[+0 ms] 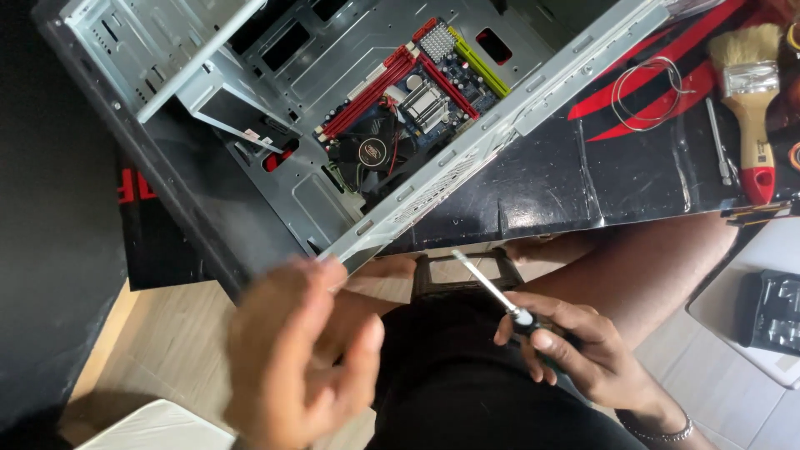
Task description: The person places a motherboard into an open computer case, aligns it with the mounting points, and secures it using a screwdriver. They then install a power supply unit into the case and continue to fasten components with screws.
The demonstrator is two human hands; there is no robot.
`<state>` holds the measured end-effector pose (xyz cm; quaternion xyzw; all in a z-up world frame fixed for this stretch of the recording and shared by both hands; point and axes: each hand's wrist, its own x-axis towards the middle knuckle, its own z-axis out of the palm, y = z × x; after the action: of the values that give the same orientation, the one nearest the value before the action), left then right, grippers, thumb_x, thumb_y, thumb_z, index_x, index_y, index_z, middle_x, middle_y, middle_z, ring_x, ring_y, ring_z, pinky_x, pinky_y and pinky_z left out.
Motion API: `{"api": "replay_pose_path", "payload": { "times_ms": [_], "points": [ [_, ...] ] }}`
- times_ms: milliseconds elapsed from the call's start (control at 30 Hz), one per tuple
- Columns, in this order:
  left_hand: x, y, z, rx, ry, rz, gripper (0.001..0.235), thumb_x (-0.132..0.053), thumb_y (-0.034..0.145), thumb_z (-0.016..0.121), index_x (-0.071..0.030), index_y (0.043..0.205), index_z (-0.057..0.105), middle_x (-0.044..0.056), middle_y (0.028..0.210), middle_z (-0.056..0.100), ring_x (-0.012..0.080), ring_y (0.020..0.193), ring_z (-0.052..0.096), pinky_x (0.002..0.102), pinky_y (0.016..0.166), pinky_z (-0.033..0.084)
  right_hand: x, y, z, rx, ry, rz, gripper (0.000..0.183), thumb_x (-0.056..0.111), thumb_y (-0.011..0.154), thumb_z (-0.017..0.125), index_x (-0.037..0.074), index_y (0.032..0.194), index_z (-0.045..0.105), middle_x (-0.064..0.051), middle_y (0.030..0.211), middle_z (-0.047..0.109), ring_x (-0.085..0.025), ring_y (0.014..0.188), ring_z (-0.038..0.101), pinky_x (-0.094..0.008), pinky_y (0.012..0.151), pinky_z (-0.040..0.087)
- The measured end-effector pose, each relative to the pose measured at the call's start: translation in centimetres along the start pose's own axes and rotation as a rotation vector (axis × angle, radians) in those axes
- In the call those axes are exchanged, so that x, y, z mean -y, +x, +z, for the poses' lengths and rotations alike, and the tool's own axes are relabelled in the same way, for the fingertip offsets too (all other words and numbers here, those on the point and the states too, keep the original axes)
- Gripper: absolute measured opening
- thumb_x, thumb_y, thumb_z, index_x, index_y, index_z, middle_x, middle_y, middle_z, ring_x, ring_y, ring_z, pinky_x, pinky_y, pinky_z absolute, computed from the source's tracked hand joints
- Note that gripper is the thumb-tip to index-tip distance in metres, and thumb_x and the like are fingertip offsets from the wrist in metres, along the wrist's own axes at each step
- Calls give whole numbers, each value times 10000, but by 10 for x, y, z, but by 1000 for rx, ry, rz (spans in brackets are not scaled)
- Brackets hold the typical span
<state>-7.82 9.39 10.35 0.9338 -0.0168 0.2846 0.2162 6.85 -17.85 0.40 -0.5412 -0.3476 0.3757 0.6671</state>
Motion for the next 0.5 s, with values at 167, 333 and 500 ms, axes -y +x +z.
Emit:
{"api": "replay_pose_path", "payload": {
  "times_ms": [167, 333, 500],
  "points": [
    [4, 68, -26, 305, 12, -94, 695, -266, 983, 668, 134, 1455, 350, 306, 1446, 540, 407, 1344, 583, 442, 1134, 511, 7, -2, 7, -25, -103, 132, 520, 194, 971, 606, 7, 1449, 520, -88, 1094, 767, -103, 563, 601, -215, 489, 563],
    [29, 109, -22, 894, -166, -469, 909, -465, 886, 682, -145, 1616, 245, 139, 1533, 540, 291, 1147, 706, 404, 872, 508, -4, 0, 13, -78, -180, 89, 523, 166, 964, 599, 6, 1454, 513, -64, 1139, 775, -84, 625, 650, -208, 588, 605],
    [34, 115, 0, 929, -264, -339, 387, -324, 992, 562, -41, 1256, 549, 71, 1150, 737, 193, 959, 737, 328, 776, 583, -9, 9, 18, -93, -304, -22, 502, 152, 979, 597, 5, 1451, 508, -64, 1123, 786, -194, 1021, 778, -316, 942, 591]
  ]
}}
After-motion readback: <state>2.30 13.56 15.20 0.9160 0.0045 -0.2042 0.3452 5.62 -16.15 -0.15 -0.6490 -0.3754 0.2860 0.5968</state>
